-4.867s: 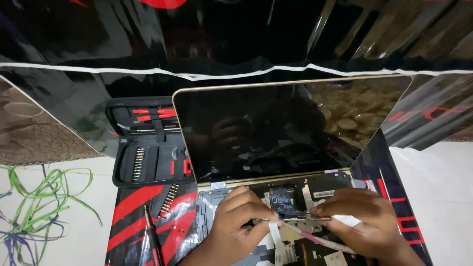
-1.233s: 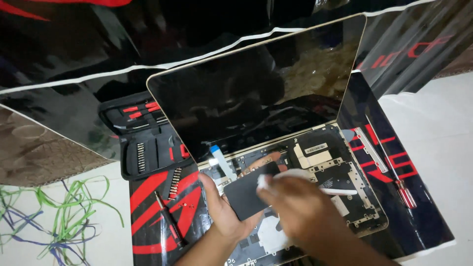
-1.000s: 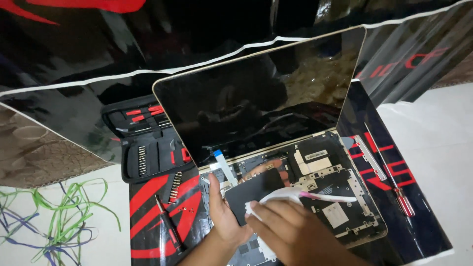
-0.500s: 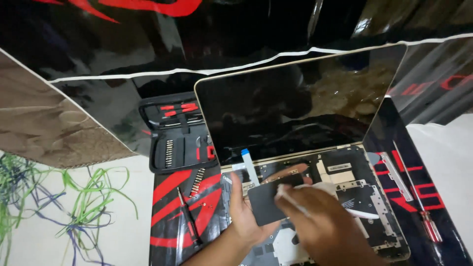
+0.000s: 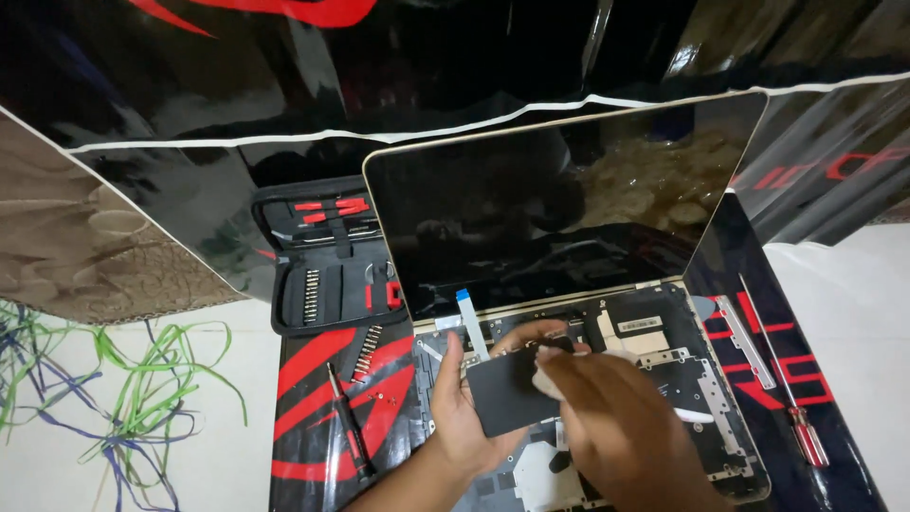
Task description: The person cleans the internal components of a disassembled laptop using a white cloth. They wipe the motherboard, a black rectangular component, and other parts inside the laptop chassis.
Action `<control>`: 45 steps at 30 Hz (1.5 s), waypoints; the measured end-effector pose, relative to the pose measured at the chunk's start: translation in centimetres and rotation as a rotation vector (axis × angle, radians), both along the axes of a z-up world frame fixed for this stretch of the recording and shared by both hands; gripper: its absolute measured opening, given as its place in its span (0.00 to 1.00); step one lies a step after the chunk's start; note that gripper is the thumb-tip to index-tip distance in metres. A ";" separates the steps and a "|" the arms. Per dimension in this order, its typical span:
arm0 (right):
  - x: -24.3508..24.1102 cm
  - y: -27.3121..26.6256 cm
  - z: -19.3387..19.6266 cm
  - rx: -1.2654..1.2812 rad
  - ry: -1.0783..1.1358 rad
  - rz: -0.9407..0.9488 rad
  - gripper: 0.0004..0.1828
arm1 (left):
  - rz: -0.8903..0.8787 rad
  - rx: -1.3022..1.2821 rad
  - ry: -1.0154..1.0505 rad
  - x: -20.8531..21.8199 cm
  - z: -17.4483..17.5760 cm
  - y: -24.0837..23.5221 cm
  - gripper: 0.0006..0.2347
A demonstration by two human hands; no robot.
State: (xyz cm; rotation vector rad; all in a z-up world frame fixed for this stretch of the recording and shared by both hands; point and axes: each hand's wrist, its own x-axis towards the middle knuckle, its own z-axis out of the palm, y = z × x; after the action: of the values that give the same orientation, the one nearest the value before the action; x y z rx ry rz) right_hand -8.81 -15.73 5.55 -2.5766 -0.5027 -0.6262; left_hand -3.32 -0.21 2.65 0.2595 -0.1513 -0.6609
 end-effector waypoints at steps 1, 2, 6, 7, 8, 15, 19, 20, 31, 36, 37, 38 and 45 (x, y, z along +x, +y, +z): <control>-0.4 0.4 -0.3 -0.002 -0.004 0.001 0.23 | 0.001 -0.002 -0.004 0.0 -0.3 0.1 0.40; -0.7 0.7 -0.5 -0.054 0.004 0.074 0.20 | -0.025 0.023 0.015 0.0 -0.5 0.2 0.41; 0.2 0.0 -0.1 -0.042 0.143 0.098 0.17 | -0.027 0.035 -0.028 0.2 -0.1 0.2 0.41; 0.0 -0.3 -1.0 -0.044 0.146 0.098 0.17 | -0.026 0.032 -0.024 0.1 -0.4 0.2 0.41; -0.1 -0.6 -1.8 -0.036 0.086 0.050 0.18 | -0.020 0.008 -0.006 0.1 -0.6 0.1 0.39; 0.3 0.2 0.4 -0.058 0.041 0.106 0.13 | -0.044 -0.027 -0.041 0.2 -1.0 0.3 0.35; 0.1 0.1 -0.6 -0.049 0.001 0.029 0.13 | -0.027 -0.007 -0.053 0.3 -0.5 0.6 0.31; 0.1 0.0 -0.8 -0.036 0.017 0.010 0.14 | -0.007 0.033 -0.012 0.4 -0.8 0.6 0.33; -0.1 -0.2 -1.0 -0.077 0.032 -0.007 0.14 | 0.020 0.051 -0.128 0.4 -0.4 0.3 0.36; -0.1 0.1 -1.6 -0.087 0.057 -0.020 0.17 | 0.065 0.068 -0.191 0.3 -0.2 0.3 0.42; -0.2 0.1 -1.6 -0.087 0.058 -0.021 0.17 | 0.064 0.068 -0.191 0.3 -0.3 0.2 0.42; -0.3 0.1 -1.5 -0.106 0.029 0.015 0.17 | 0.074 0.053 -0.185 0.4 -0.5 0.2 0.43; -0.4 -0.7 -3.8 -0.108 0.085 -0.025 0.20 | 0.087 0.097 -0.126 0.3 -0.7 0.3 0.42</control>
State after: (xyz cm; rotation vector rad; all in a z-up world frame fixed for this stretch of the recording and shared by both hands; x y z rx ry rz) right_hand -9.22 -16.40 1.78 -2.7024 -0.4890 -0.5085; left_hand -3.05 0.08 1.91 0.3991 -0.2275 -0.5663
